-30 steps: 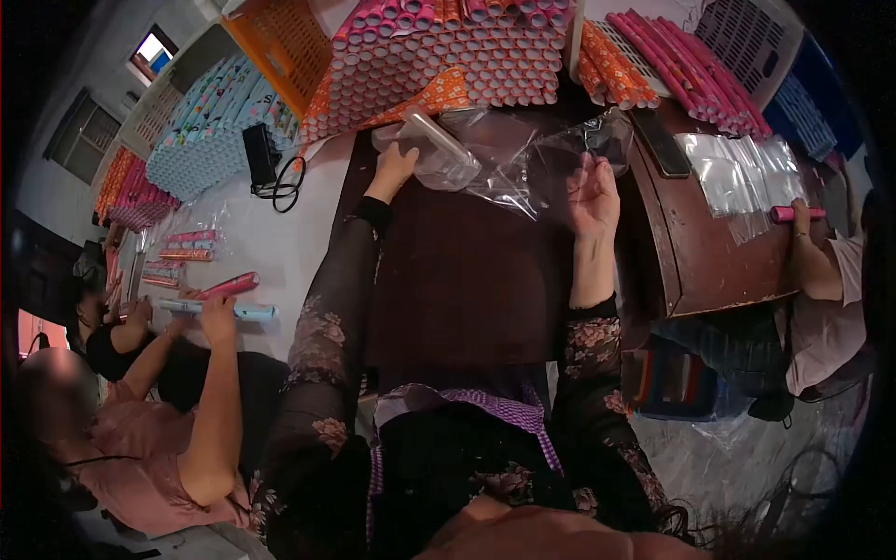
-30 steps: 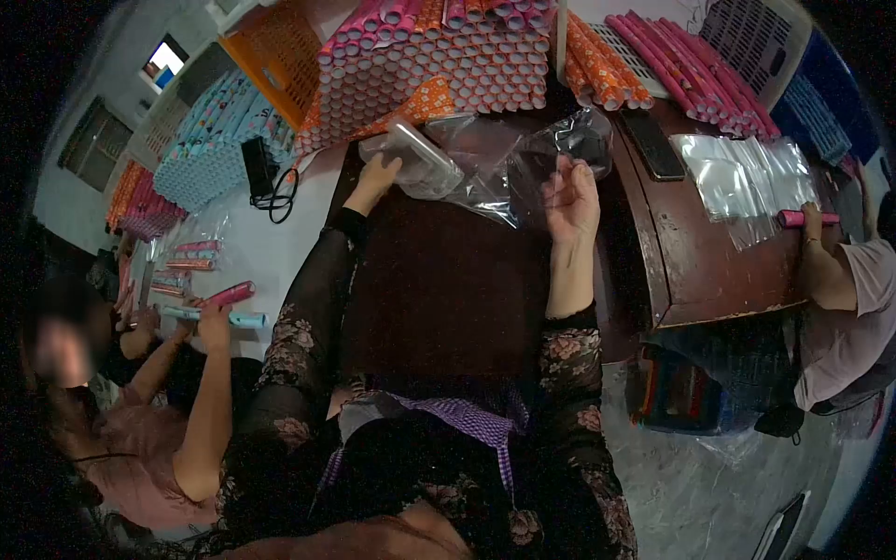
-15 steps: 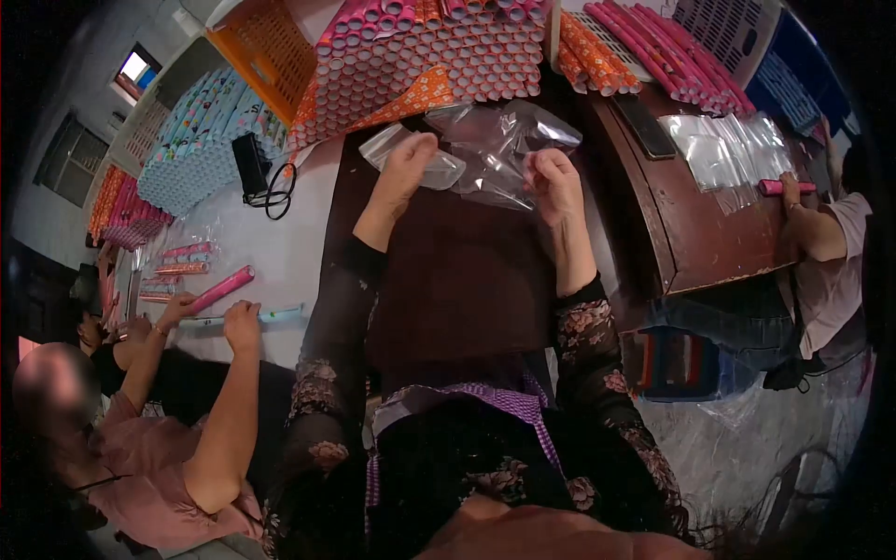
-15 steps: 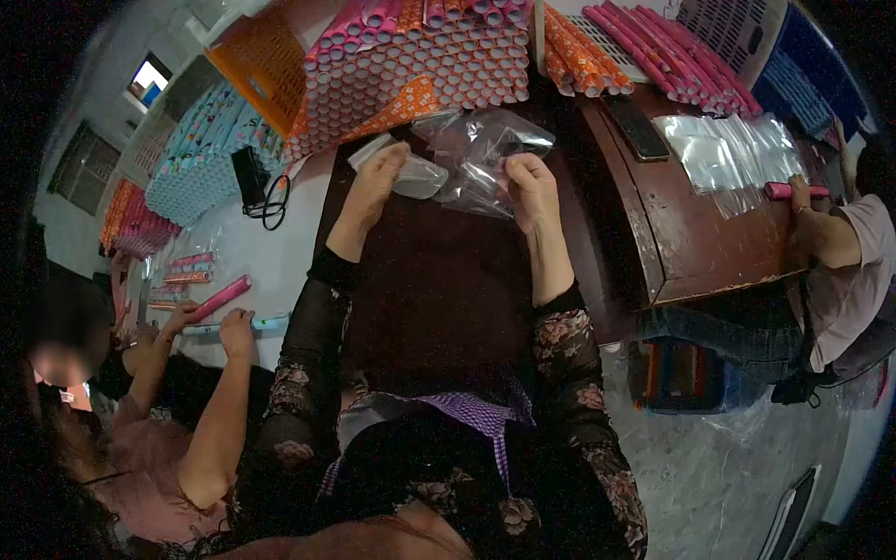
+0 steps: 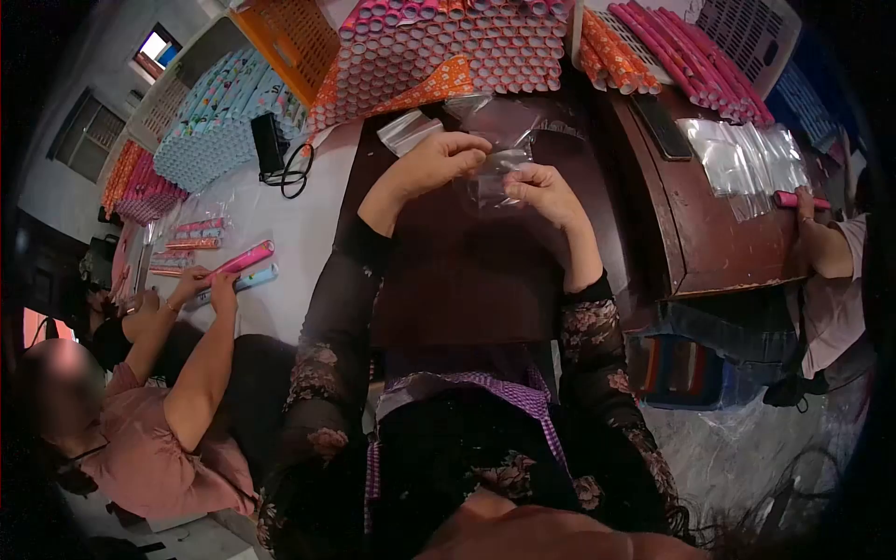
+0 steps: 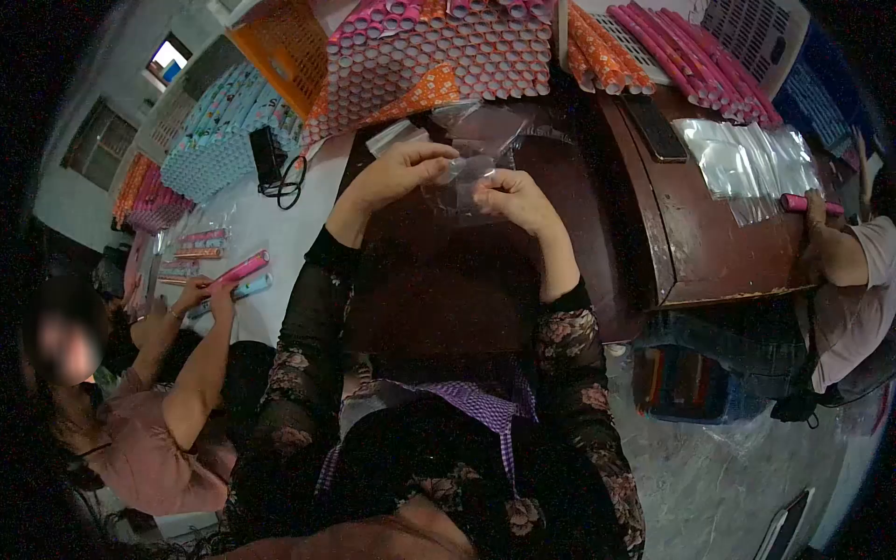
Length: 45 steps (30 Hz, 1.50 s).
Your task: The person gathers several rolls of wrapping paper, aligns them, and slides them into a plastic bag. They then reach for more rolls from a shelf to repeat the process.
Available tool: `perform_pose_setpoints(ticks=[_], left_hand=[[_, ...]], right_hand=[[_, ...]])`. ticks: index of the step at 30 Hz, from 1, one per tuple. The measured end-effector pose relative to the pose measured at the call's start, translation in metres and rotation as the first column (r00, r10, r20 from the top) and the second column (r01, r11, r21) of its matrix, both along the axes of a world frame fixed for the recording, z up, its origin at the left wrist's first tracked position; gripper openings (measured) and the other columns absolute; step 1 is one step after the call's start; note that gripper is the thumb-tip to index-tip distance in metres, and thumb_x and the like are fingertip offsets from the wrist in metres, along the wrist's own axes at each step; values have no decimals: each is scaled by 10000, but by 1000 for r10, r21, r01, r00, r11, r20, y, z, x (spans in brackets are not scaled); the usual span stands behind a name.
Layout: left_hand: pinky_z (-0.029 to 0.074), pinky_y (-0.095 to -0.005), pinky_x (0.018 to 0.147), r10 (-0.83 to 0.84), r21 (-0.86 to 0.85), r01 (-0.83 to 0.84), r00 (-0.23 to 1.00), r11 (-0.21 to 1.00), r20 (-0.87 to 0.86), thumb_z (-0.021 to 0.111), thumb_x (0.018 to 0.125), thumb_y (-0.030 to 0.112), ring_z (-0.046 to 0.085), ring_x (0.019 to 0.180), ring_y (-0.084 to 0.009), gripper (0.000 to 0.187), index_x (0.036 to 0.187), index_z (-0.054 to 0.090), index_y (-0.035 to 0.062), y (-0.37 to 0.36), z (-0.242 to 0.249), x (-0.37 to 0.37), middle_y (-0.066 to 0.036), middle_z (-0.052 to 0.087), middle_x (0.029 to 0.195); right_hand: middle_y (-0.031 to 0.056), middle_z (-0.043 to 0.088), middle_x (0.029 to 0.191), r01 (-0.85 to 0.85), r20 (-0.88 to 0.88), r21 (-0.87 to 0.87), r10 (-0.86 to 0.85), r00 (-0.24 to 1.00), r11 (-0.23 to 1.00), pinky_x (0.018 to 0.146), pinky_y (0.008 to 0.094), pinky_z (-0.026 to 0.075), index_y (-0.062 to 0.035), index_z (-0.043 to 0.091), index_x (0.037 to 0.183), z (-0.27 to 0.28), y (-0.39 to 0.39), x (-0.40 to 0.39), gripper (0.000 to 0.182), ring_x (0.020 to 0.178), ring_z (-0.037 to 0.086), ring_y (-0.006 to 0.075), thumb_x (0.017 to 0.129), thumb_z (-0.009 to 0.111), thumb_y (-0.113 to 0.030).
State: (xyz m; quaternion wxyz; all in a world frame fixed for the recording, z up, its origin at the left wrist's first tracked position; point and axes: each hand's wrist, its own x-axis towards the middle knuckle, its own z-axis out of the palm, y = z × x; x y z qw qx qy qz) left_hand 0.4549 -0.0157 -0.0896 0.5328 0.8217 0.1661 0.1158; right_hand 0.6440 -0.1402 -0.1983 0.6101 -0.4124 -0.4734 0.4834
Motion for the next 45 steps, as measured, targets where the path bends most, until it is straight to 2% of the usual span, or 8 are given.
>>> perform_pose_setpoints(ticks=[6,22,26,29,36,38,42,45], left_hand=[[459,-236,731,-109,349,161,980,923,-165,601,934,147,564,806,-77,206,1038,674,-15,3,-3,-1,10,636,873],[453,-244,602,231,-35,-228,966,973,114,647,924,212,534,660,-77,200,823,592,48,-16,-26,-18,3,586,744],[506,-281,638,440,-376,-299,814,877,378,561,972,151,602,681,-141,148,874,585,42,-19,-15,-34,-66,650,798],[530,-251,637,468,-372,-295,674,880,571,564,975,161,634,712,-163,141,925,577,31,-11,11,-63,-105,674,862],[468,-310,583,485,-303,-425,428,853,763,557,982,163,578,645,-197,120,965,562,44,-14,63,-142,-134,657,840],[461,-308,577,529,-324,-492,365,808,766,554,985,166,533,614,-182,125,971,556,41,-16,63,-160,-107,602,763],[424,-285,538,560,-247,-670,302,701,772,548,989,166,482,577,-155,125,980,547,41,-19,50,-191,-71,535,692],[377,-264,468,628,-267,-705,314,656,712,544,993,173,424,513,-124,134,986,551,40,-21,44,-216,-33,473,634]], right_hand=[[-27,639,788,-58,77,-44,61,995,997,624,226,493,-46,672,923,-2,1,1,125,687,579,60,875,701,-157],[-7,661,820,-23,112,31,19,994,999,667,242,495,-28,685,939,3,1,4,127,733,593,75,874,693,-137],[32,698,917,-153,151,-23,154,976,988,810,276,498,-5,692,1029,6,-2,-6,207,879,621,116,845,708,-98],[31,706,894,-211,491,-26,196,849,977,809,294,499,-28,709,996,-9,9,-11,175,865,629,117,837,711,-103],[30,700,834,-293,398,43,253,882,955,752,284,509,2,709,909,-8,8,-14,114,803,632,116,856,679,-94],[42,688,775,-371,121,-150,389,913,917,697,274,514,4,706,871,4,-1,-12,119,730,634,111,873,650,-101],[35,653,710,107,-33,-29,-108,994,994,590,252,475,-7,713,891,-9,13,-6,145,622,590,97,871,662,-141],[105,702,829,520,335,60,-508,794,852,700,313,523,53,686,1016,-46,37,6,341,756,661,178,845,712,-242]])
